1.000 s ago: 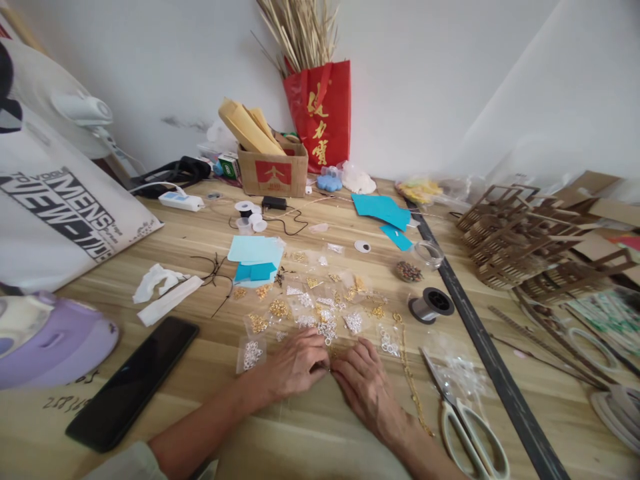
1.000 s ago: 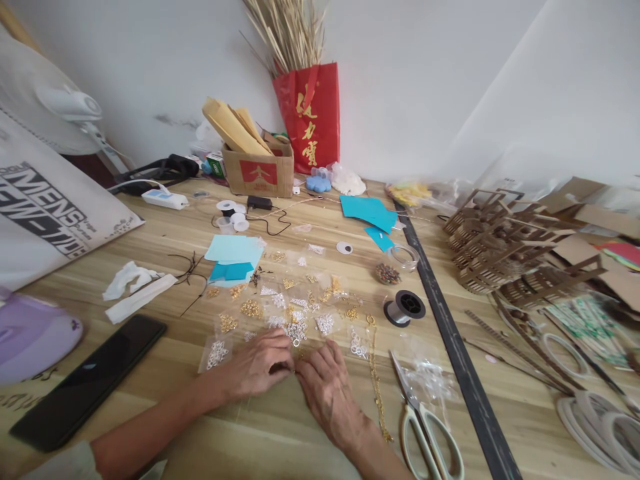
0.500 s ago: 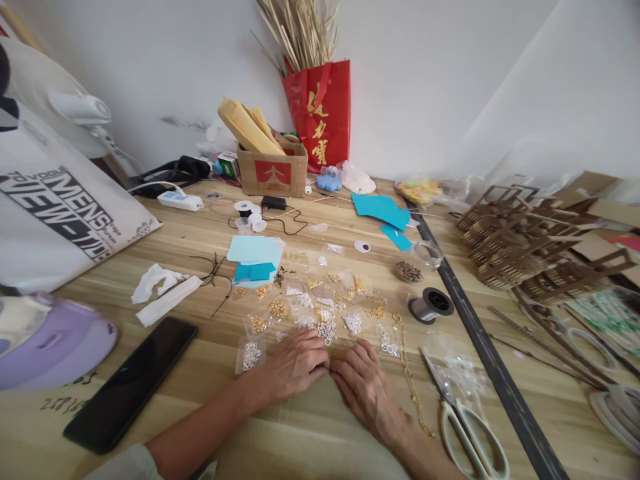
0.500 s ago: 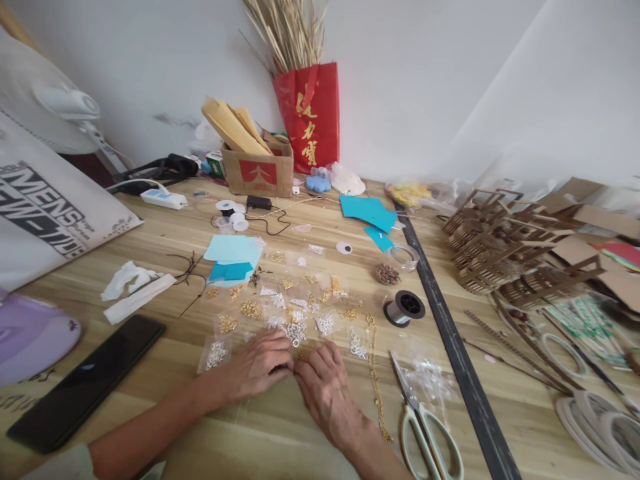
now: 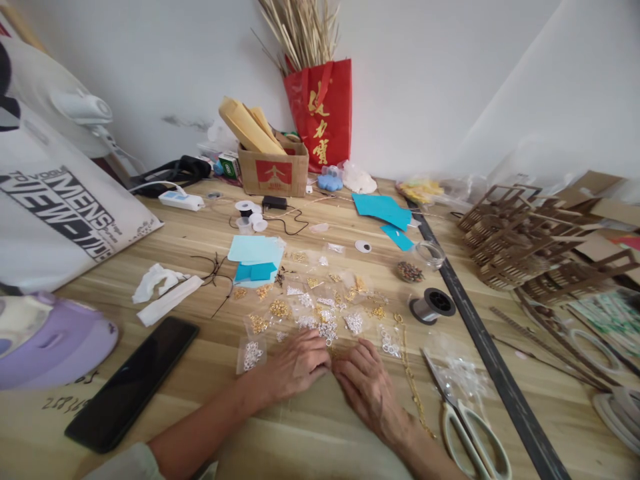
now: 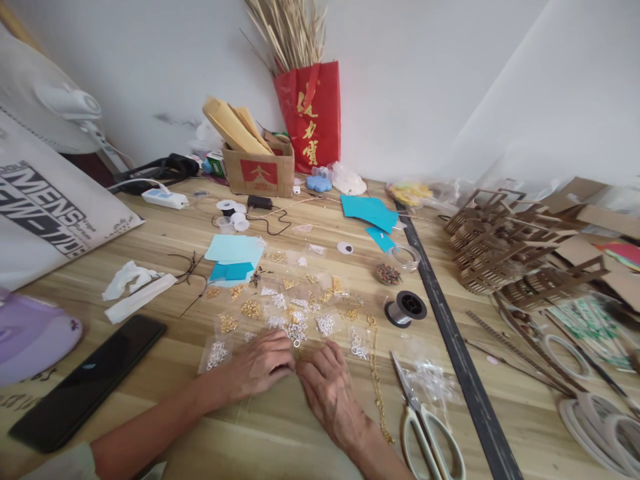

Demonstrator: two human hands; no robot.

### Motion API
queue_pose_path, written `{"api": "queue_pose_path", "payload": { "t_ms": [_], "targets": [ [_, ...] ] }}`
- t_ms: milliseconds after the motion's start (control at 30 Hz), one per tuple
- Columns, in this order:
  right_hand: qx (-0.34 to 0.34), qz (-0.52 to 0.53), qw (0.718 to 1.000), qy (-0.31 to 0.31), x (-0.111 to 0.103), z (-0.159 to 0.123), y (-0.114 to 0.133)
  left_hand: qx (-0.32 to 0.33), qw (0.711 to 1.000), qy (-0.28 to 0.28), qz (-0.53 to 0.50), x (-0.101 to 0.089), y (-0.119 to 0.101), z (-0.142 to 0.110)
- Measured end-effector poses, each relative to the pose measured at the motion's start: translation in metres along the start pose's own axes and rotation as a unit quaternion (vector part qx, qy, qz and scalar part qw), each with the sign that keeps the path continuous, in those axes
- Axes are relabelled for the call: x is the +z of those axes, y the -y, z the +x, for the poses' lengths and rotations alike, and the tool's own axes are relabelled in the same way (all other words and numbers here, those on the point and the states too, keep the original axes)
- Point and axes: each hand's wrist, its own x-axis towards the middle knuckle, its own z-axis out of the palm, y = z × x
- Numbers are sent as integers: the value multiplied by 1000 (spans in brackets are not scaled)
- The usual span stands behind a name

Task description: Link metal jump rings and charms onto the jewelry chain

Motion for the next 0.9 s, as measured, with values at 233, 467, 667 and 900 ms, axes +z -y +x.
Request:
{"api": "queue_pose_path", "payload": {
  "t_ms": [233, 467, 667, 900],
  "targets": [
    [17, 30, 999, -9, -1, 0, -3, -2, 999, -22, -35, 3, 2, 3],
    [27, 97, 994, -34, -6, 2, -4, -74, 983, -46, -159, 7, 1, 6],
    [9, 107, 993, -49, -4, 1, -6, -129, 970, -51, -199, 4, -3, 7],
    [15, 123, 991, -45, -3, -1, -8, -153, 962, -48, -220, 0, -8, 8]
  ]
}}
